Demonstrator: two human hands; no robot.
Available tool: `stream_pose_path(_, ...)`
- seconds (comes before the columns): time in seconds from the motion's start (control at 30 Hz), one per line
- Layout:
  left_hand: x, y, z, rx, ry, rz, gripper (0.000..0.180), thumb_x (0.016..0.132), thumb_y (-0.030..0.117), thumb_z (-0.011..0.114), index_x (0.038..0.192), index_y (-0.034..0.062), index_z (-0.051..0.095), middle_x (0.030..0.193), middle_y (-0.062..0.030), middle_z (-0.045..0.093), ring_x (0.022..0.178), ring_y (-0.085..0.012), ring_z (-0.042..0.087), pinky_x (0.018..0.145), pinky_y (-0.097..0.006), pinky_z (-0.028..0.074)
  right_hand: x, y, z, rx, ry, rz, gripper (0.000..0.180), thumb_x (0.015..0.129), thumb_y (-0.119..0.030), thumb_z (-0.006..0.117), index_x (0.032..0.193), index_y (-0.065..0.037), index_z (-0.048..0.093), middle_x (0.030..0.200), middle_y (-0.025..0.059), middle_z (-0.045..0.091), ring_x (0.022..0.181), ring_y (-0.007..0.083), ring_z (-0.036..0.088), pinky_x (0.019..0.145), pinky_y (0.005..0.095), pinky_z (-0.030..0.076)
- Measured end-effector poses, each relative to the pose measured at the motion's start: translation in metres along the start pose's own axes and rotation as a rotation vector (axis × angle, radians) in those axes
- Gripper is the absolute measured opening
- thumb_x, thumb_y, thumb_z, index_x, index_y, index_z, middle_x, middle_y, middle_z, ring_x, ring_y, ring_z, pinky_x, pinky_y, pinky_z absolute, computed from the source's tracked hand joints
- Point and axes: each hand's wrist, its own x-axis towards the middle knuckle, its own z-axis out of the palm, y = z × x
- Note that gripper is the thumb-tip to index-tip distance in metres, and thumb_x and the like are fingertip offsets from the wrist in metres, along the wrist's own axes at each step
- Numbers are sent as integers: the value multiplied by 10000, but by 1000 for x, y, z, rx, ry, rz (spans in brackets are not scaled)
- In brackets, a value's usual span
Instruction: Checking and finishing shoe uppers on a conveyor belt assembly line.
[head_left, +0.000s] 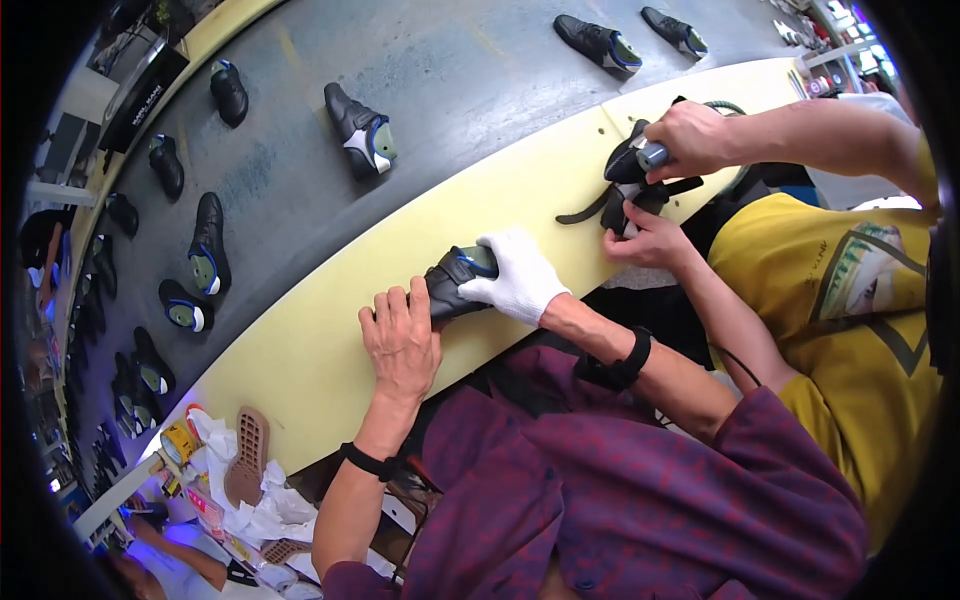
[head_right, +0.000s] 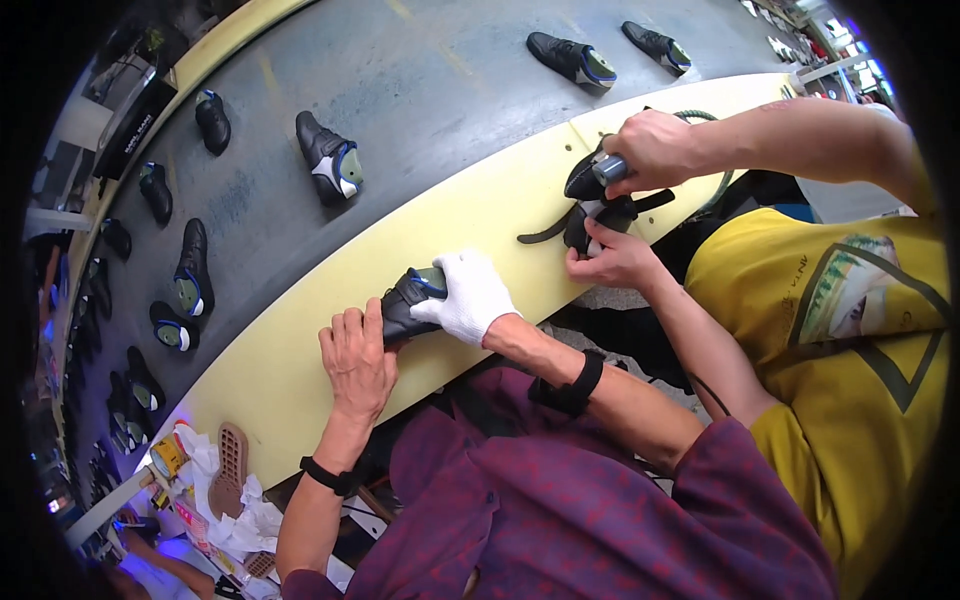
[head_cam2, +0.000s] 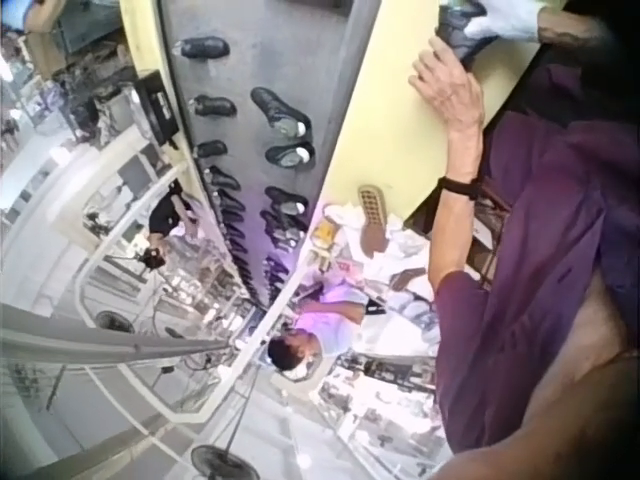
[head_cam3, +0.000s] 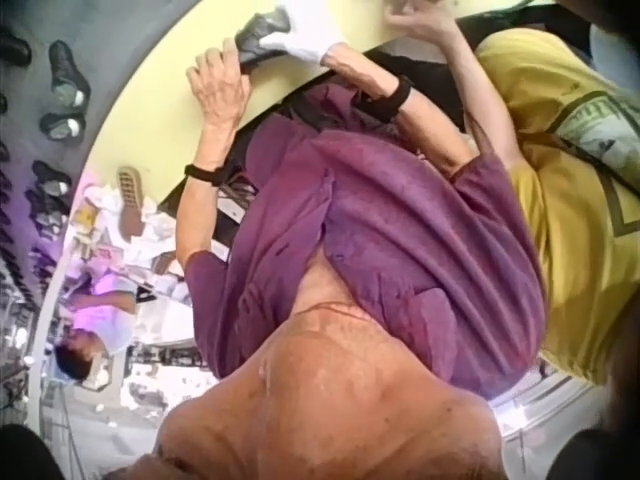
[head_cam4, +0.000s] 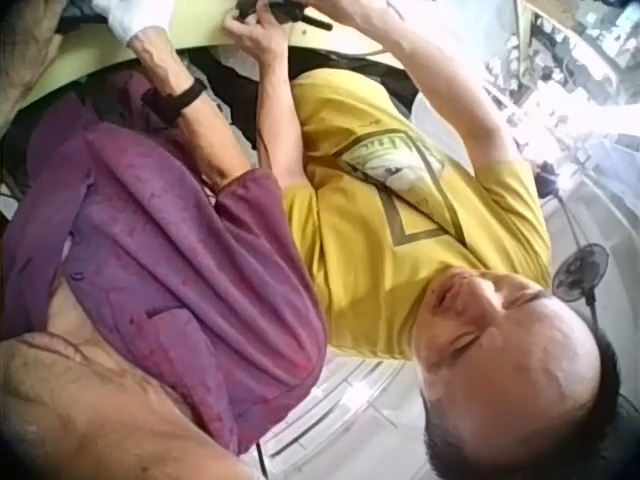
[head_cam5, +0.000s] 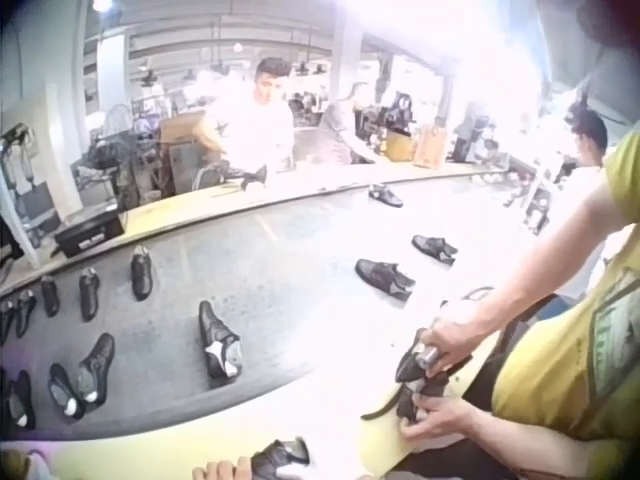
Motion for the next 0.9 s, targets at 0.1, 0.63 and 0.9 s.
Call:
stream_pose_path(0.1,-2,3,2,25,8,-7,660,732,58,741,1373,13,592,1009,-126,540,946,-305,553,810,-458,406,-5,4,0,49,21,-54,768,770,-448,900,1314,29,645,1275,290,629,1213,442,611,1048,482,519)
stream_pose_path(0.63,-3,19,20,74,90,-41,684,728,28,701,1399,-2,574,1082,-157,549,1005,-349,556,868,-480,431,6,11,-2,106,17,-35,756,749,-425,881,1310,21,643,1259,274,638,1203,444,614,1051,479,514)
stream_pose_path(0.9,0,24,18,53,59,-58,713,716,26,724,1411,6,567,1074,-147,542,999,-343,554,856,-466,428,10,16,-3,107,29,-47,794,743,-461,876,1330,20,642,1232,267,654,1188,432,629,1036,481,527)
